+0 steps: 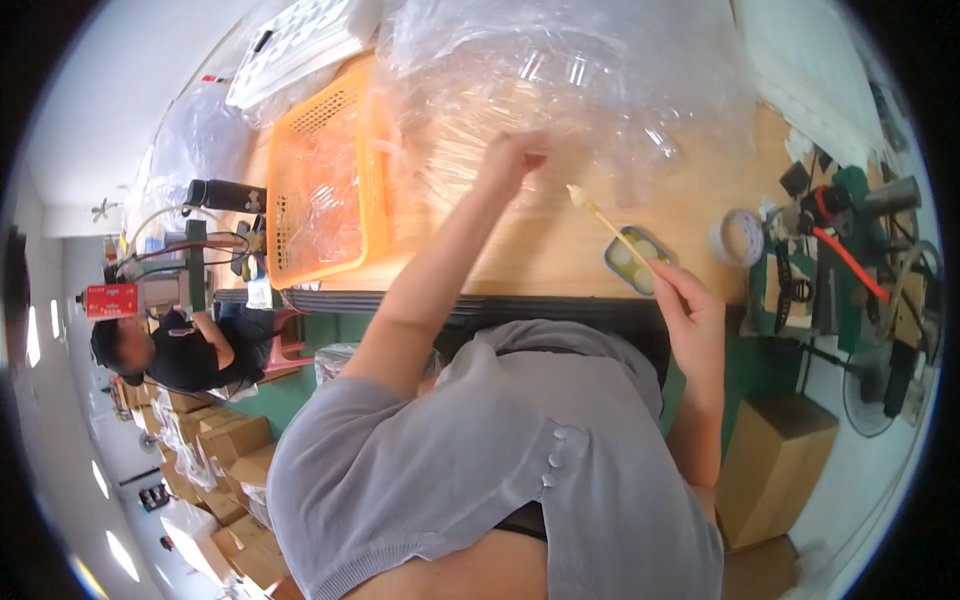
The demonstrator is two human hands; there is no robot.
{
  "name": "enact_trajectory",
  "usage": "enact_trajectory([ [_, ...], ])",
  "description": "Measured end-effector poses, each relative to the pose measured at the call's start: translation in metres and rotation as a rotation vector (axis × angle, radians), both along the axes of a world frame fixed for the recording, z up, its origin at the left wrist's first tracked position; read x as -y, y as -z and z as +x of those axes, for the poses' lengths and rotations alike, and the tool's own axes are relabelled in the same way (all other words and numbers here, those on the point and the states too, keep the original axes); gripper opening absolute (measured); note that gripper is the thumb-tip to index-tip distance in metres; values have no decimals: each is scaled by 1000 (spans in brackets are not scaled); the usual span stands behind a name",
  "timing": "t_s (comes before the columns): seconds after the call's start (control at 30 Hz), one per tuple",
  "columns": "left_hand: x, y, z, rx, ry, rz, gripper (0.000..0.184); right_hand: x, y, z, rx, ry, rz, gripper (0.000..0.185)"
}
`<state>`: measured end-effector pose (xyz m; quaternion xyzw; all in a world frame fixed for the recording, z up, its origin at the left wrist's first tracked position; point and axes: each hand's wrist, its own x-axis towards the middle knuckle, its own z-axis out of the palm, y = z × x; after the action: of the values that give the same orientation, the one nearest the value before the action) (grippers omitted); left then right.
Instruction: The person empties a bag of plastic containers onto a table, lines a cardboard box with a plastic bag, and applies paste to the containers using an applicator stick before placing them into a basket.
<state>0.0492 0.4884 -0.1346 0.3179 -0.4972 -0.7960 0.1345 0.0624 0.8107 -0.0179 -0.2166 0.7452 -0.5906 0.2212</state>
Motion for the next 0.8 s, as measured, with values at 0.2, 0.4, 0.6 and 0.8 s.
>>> enact_trajectory([
  [0.2, -35, -15, -14, -14, -473, -74, 46, 0, -4, -4, 6, 0, -3, 22],
  [0.4, 11, -3, -27, 44, -447, -187, 44, -3, -2, -4, 4, -6, -59, 23],
  [0.6, 33, 7, -22, 42, -116, -227, 38, -7, 4, -2, 25, 16, -19, 23],
  [0.8, 20, 2, -38, 84, -132, -262, 31, -2, 5, -4, -4, 11, -21, 23],
])
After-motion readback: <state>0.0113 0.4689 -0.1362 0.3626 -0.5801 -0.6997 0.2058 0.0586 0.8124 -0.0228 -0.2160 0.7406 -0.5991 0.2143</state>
